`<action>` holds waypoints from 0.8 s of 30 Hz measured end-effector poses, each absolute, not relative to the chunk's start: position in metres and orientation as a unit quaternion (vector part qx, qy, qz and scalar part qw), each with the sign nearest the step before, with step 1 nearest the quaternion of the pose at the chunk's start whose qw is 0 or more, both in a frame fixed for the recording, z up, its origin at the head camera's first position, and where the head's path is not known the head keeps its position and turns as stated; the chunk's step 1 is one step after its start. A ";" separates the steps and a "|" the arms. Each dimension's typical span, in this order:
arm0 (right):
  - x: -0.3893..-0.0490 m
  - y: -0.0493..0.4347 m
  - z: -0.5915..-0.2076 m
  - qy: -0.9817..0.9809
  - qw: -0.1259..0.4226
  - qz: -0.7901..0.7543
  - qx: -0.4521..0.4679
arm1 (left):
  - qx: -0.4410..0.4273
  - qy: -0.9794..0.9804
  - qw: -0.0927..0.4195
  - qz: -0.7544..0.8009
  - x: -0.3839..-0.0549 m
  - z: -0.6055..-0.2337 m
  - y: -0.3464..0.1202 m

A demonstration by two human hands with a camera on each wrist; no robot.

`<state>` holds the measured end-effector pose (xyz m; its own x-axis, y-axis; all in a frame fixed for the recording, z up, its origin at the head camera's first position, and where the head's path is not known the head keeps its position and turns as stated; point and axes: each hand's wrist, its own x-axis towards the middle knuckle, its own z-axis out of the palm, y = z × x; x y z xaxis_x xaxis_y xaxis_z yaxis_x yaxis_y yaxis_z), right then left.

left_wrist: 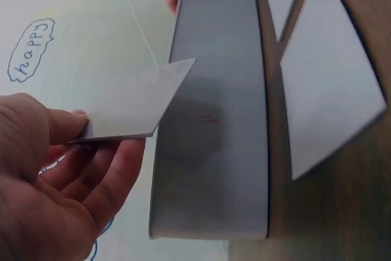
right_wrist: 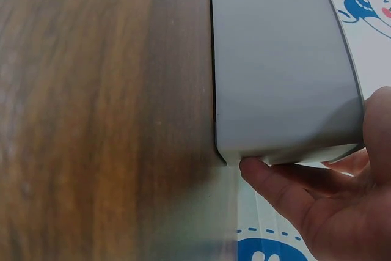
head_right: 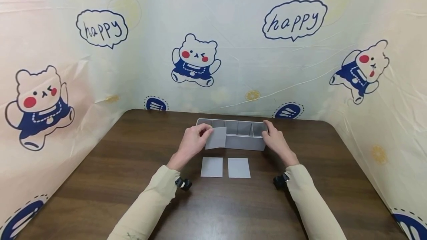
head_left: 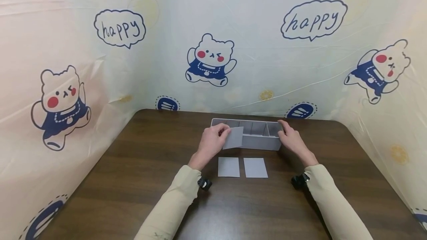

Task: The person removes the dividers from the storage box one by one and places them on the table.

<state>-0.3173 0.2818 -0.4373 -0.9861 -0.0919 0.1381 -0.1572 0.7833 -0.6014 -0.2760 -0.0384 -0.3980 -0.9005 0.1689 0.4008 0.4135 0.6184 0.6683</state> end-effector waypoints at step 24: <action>-0.318 0.282 -0.439 -0.940 0.048 0.329 0.072 | -0.157 -0.904 0.122 -0.379 -0.259 -0.402 -0.070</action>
